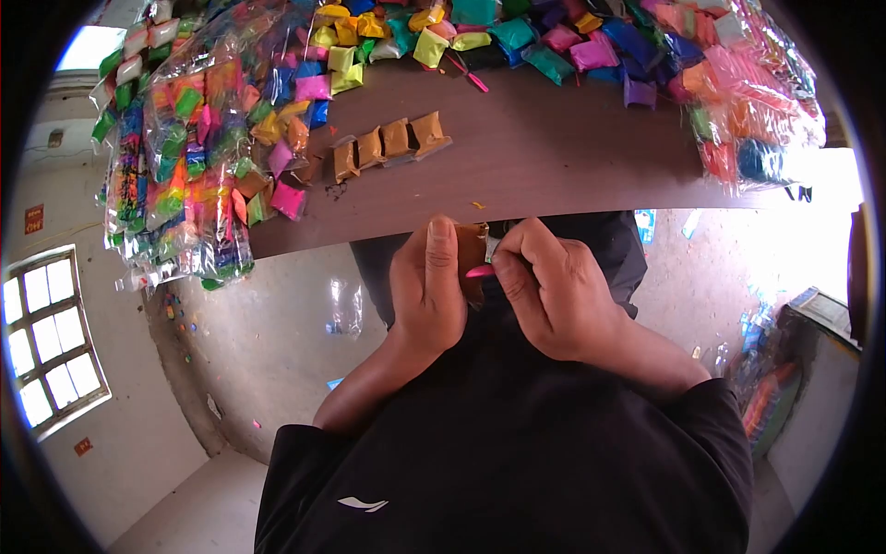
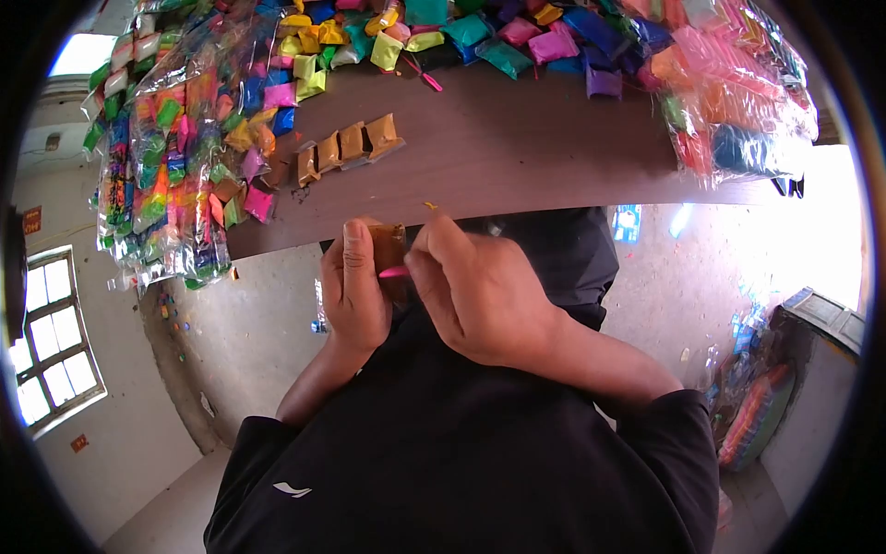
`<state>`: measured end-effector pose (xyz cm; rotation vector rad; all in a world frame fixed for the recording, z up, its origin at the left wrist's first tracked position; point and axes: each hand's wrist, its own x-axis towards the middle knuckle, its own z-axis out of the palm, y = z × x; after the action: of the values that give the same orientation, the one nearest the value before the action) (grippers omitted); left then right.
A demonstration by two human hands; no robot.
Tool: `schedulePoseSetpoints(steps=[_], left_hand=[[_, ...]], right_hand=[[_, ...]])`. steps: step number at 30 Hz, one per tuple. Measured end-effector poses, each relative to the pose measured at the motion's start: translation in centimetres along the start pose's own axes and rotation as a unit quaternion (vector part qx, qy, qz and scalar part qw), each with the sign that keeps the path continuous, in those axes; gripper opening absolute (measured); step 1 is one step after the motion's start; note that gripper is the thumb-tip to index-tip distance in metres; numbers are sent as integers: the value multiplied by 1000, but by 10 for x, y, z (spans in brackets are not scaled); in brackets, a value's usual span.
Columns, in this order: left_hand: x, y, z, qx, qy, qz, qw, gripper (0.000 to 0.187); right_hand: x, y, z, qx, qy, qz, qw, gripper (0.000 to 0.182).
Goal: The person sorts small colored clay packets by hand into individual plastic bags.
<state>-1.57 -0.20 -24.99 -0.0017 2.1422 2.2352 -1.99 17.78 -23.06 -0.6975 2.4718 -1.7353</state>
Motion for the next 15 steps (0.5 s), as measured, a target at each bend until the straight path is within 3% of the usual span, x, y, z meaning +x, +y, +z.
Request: schedulePoseSetpoints(steps=[2,6,8,12,15], left_hand=[[-2,13,2,87,0,-20,996,47],[-2,17,3,71,-5,-27,997,47],[-1,10,0,65,12,18,998,49],[-5,13,3,33,13,-9,999,51],[-3,7,0,86,16,36,996,52]], right_hand=[[1,4,3,6,12,-31,999,14],[1,3,5,27,45,-39,998,17],[2,1,2,28,44,-45,998,17],[3,6,1,13,70,-69,995,15],[7,7,2,0,106,-63,992,15]])
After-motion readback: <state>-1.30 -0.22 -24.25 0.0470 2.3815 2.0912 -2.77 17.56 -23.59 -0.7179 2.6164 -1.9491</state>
